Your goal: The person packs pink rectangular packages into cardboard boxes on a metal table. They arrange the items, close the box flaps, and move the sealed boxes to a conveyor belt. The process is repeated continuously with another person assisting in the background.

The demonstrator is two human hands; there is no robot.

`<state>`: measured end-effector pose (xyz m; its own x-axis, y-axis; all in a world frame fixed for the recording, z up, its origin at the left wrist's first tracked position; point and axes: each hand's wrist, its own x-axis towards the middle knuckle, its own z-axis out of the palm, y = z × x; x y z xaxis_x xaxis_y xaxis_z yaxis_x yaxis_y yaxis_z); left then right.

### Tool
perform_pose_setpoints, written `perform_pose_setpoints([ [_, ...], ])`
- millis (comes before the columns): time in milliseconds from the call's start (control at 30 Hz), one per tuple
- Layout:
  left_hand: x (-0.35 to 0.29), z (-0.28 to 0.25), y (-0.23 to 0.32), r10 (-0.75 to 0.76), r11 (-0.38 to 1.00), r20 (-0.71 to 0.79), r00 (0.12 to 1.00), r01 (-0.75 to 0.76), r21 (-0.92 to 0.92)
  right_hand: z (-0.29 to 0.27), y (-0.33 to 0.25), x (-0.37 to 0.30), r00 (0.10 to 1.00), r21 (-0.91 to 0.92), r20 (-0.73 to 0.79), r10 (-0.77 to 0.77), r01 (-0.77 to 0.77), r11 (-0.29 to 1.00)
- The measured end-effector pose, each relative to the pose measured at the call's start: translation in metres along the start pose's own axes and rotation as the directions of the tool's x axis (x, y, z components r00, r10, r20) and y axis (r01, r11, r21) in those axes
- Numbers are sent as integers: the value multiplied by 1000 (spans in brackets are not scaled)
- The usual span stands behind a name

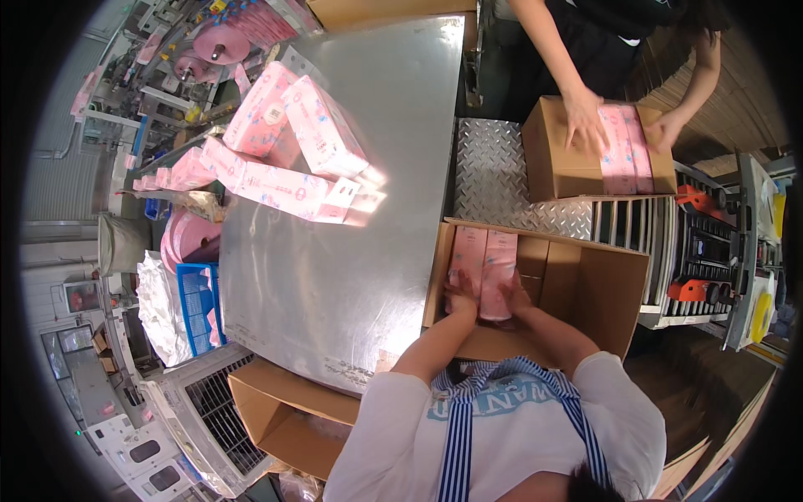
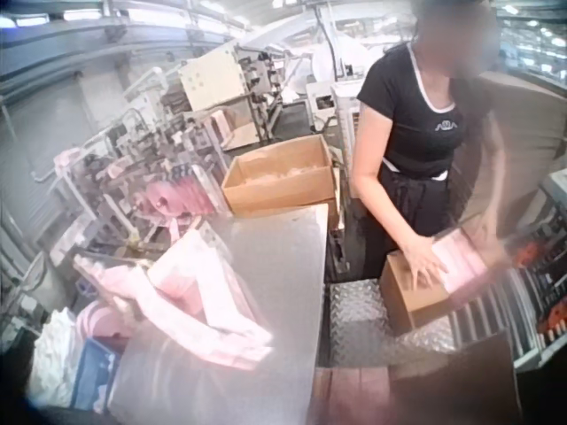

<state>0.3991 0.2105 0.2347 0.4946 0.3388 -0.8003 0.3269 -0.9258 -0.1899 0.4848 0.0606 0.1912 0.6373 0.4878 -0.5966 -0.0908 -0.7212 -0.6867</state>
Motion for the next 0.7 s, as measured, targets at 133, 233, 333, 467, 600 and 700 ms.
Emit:
perform_pose_setpoints([
  [133, -7, -52, -57, 551, 822, 121, 826, -511, -252, 46, 33, 3, 997, -179, 32, 73, -66, 982],
  [233, -76, -188, -129, 368, 573, -468, 804, -592, -567, 22, 37, 50, 863, -564, 430, 266, 27, 825],
  [333, -86, -225, -257, -259, 746, -885, 388, -502, -438, -52, -161, 24, 594, -681, 583, 554, -13, 732],
  [467, -79, -227, -369, -613, 772, -715, 336, 64, -632, -79, -330, 32, 413, 74, 880, -237, 373, 925],
  [600, -87, -187, -358, -646, 707, -663, 379, -29, -706, -52, -483, 72, 425, -510, 445, -788, 844, 167],
  [700, -126, -153, -317, -539, 779, -692, 480, -29, -627, -15, -571, 91, 410, -803, 508, -757, 543, -245],
])
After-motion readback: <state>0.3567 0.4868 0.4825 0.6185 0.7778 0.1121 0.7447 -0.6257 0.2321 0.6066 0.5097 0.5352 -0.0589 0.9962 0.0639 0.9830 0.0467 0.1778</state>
